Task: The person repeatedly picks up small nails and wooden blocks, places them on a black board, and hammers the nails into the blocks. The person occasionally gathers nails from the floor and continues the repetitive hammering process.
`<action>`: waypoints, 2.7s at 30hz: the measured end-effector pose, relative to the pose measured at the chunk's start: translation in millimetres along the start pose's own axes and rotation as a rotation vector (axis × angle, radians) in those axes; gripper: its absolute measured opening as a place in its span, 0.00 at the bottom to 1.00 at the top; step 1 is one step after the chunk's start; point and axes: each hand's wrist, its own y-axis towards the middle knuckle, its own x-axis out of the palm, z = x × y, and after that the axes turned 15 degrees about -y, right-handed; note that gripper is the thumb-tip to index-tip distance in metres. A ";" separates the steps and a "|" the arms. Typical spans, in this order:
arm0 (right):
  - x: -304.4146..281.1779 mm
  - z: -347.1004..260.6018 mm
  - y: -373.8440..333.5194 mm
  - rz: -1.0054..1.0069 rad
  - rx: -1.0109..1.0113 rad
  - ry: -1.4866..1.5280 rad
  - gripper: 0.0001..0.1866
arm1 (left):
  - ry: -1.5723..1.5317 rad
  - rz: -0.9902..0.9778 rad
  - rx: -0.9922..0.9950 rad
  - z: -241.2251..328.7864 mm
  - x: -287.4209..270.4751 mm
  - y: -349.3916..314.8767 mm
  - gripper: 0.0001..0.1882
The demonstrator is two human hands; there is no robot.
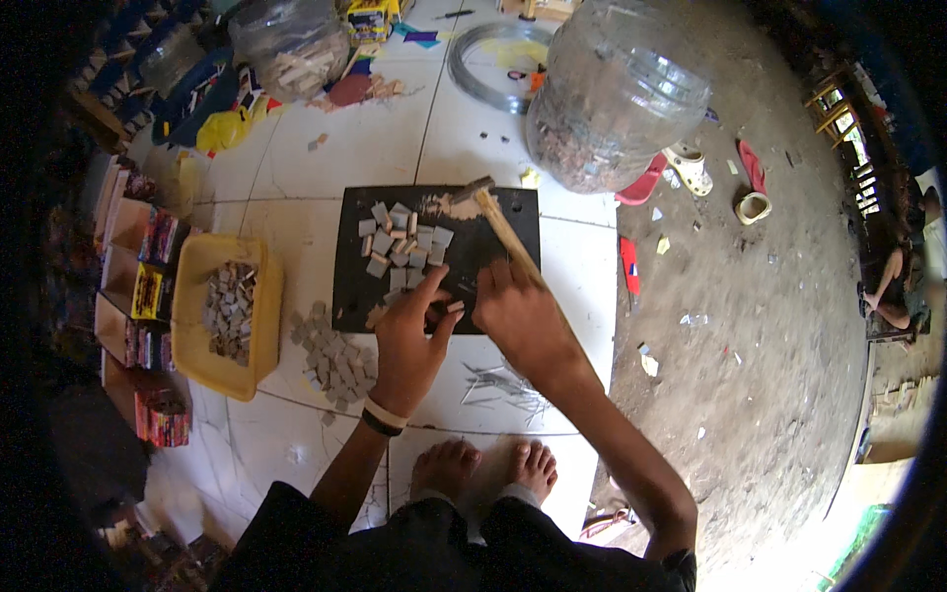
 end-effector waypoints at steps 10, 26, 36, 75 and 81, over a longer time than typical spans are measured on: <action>-36.2 7.8 -21.9 -0.044 0.423 0.956 0.11 | -0.030 -0.001 0.001 11.1 -4.7 0.5 0.33; -73.3 -17.3 -45.1 -0.232 0.424 1.030 0.15 | -0.067 -0.172 0.189 37.4 -25.4 -30.6 0.14; -4.9 -23.2 -18.4 0.144 0.221 0.743 0.17 | -0.375 0.088 -0.022 13.8 -30.3 7.0 0.08; -20.2 14.9 -54.1 0.067 0.607 0.293 0.24 | -0.252 0.150 0.071 2.8 3.9 5.1 0.06; -30.1 21.3 -87.3 -0.135 0.680 0.591 0.21 | -0.248 0.161 0.122 4.8 5.1 4.2 0.07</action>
